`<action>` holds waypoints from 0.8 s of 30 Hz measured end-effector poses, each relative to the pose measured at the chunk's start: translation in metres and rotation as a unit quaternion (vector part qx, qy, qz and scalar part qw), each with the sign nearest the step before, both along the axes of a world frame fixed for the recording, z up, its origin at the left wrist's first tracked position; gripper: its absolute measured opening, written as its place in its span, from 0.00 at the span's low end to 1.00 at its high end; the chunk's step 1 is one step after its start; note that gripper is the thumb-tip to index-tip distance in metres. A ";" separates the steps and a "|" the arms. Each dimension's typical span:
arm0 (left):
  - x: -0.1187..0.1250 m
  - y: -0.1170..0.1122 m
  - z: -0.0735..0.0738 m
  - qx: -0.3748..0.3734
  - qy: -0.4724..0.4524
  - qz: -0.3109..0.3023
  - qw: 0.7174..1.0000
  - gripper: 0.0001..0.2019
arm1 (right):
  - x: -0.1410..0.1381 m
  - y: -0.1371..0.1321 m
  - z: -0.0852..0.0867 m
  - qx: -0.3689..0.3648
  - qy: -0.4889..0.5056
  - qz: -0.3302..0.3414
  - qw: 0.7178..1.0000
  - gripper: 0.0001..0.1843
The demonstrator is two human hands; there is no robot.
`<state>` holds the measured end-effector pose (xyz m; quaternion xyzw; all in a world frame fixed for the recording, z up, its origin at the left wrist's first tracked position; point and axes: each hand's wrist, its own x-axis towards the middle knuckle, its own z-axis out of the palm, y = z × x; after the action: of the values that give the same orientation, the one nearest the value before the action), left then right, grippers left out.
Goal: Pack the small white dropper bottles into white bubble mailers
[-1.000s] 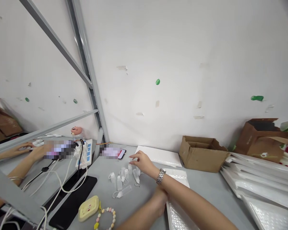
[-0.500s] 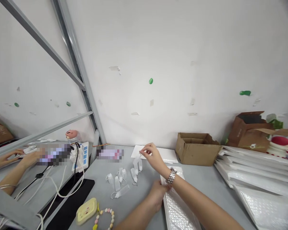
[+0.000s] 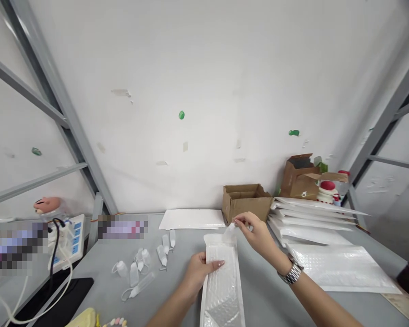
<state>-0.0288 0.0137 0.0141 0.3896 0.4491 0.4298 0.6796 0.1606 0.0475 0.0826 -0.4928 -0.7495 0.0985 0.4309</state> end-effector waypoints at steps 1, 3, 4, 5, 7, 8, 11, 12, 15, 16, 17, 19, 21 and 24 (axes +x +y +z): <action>0.000 0.000 0.001 0.002 0.001 -0.004 1.000 0.21 | 0.003 -0.002 -0.001 -0.006 -0.014 0.010 1.000 0.10; 0.001 -0.001 0.002 0.010 0.007 -0.016 1.000 0.21 | 0.006 -0.003 -0.002 -0.028 -0.035 0.032 0.999 0.10; 0.001 -0.001 0.002 0.013 0.014 -0.023 1.000 0.21 | 0.008 -0.003 -0.002 -0.043 -0.041 0.041 0.997 0.10; 0.001 -0.001 0.002 0.015 0.022 -0.029 0.999 0.21 | 0.009 -0.003 -0.002 -0.062 -0.043 0.047 0.996 0.09; 0.002 -0.002 0.002 0.019 0.036 -0.039 0.998 0.20 | 0.011 -0.002 -0.001 -0.105 -0.037 0.065 0.992 0.10; 0.003 -0.002 0.001 0.021 0.040 -0.042 0.998 0.20 | 0.012 -0.001 0.000 -0.129 -0.031 0.077 0.988 0.10; 0.004 -0.001 -0.002 0.028 0.042 -0.041 0.998 0.20 | 0.015 0.003 0.003 -0.187 -0.006 0.111 0.976 0.10; 0.005 -0.001 -0.003 0.031 0.042 -0.037 0.998 0.21 | 0.016 0.004 0.003 -0.204 0.003 0.121 0.971 0.10; 0.006 0.002 -0.004 0.048 0.043 -0.022 0.998 0.23 | 0.015 0.006 -0.003 -0.270 0.023 0.165 0.948 0.11; 0.006 0.002 -0.004 0.054 0.044 -0.017 0.997 0.24 | 0.013 0.005 -0.007 -0.292 0.023 0.178 0.939 0.11; 0.006 0.003 -0.005 0.058 0.045 -0.013 0.997 0.25 | 0.011 0.004 -0.011 -0.304 0.016 0.184 0.935 0.13; 0.007 0.004 -0.006 0.059 0.044 0.004 0.997 0.26 | 0.006 0.000 -0.019 -0.281 -0.029 0.179 0.942 0.17; 0.007 0.004 -0.008 0.055 0.044 0.026 0.997 0.27 | 0.002 -0.005 -0.023 -0.214 -0.098 0.175 0.956 0.21; 0.008 0.004 -0.011 0.048 0.045 0.039 0.997 0.28 | -0.005 -0.007 -0.020 -0.140 -0.185 0.184 0.955 0.23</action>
<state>-0.0210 0.0173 0.0029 0.4229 0.4731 0.4594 0.6215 0.1553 0.0403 0.0629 -0.4113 -0.8724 0.1875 0.1861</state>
